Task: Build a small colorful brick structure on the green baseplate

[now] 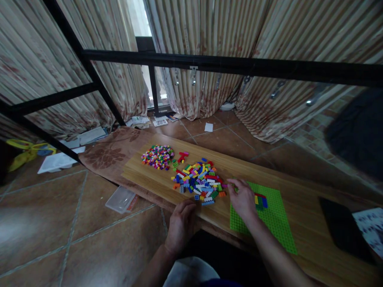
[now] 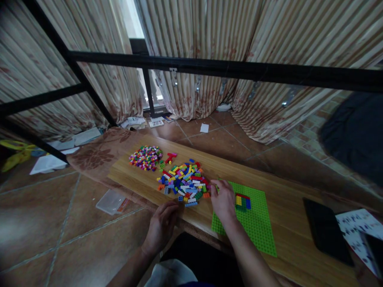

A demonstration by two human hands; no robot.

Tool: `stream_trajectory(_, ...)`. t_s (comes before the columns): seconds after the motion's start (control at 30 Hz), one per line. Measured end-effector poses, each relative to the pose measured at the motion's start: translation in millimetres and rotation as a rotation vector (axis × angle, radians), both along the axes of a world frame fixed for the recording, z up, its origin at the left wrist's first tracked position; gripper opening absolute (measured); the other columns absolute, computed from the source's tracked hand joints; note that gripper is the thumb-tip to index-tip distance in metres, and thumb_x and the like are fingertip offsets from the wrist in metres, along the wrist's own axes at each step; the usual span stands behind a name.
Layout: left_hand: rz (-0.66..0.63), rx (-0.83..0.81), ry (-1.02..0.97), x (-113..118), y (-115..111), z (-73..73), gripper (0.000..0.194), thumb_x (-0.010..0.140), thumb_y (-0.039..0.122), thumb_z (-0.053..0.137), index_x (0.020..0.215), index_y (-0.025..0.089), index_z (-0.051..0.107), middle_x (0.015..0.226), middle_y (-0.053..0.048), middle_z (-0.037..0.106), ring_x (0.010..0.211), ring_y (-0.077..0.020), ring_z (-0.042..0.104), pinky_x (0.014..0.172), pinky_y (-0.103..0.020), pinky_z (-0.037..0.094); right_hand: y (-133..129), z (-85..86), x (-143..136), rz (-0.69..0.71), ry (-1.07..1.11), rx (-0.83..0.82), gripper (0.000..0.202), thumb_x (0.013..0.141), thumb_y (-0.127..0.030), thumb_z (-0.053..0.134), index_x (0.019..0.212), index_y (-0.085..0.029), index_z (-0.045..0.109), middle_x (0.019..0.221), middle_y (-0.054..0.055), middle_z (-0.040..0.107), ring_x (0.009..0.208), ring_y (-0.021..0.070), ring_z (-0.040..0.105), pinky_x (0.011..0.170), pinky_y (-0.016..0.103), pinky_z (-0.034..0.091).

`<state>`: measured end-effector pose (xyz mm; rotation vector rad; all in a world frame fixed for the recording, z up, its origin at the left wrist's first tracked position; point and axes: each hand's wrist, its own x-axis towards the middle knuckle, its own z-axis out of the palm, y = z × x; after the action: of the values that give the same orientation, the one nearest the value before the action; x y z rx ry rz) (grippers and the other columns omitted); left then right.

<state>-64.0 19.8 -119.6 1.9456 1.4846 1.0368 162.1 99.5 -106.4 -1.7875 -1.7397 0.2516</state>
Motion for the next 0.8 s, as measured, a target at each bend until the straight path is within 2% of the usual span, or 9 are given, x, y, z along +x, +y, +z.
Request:
stream_trajectory(0.17, 0.025, -0.021, 0.048, 5.1, 6.5, 2.9, 0.02, 0.09, 0.019, 0.048, 0.1, 0.022, 0.065, 0.109, -0.008, 0.065, 0.101, -0.0206, 0.062, 0.09, -0.036, 0.053, -10.4, -0.7, 6.1, 0.052, -0.003, -0.061, 0.028, 0.087, -0.028, 0.044, 0.099, -0.02, 0.068, 0.097, 0.007, 0.066, 0.092, 0.0222, 0.058, 0.085, 0.036, 0.044)
stream_trajectory(0.43, 0.024, 0.016, 0.103, 8.4, 11.1, 2.0, 0.021, 0.089, 0.017, 0.049, 0.101, 0.022, 0.065, 0.109, -0.006, 0.064, 0.1, -0.0193, 0.061, 0.089, -0.033, 0.053, 8.0, -3.2, -23.5, 0.2, -0.146, -0.025, 0.025, 0.084, -0.02, 0.05, 0.1, -0.022, 0.069, 0.097, 0.007, 0.062, 0.097, 0.0236, 0.052, 0.087, 0.035, 0.042)
stream_trajectory(0.8, 0.011, 0.077, 0.163, 7.7, 13.4, -1.3, 0.022, 0.09, 0.015, 0.048, 0.103, 0.021, 0.065, 0.108, -0.006, 0.063, 0.098, -0.0192, 0.062, 0.086, -0.034, 0.054, 12.8, -9.1, -33.9, 0.213, -0.176, 0.066, 0.015, 0.089, -0.02, 0.053, 0.083, -0.021, 0.066, 0.094, 0.006, 0.062, 0.091, 0.0222, 0.049, 0.085, 0.034, 0.04)
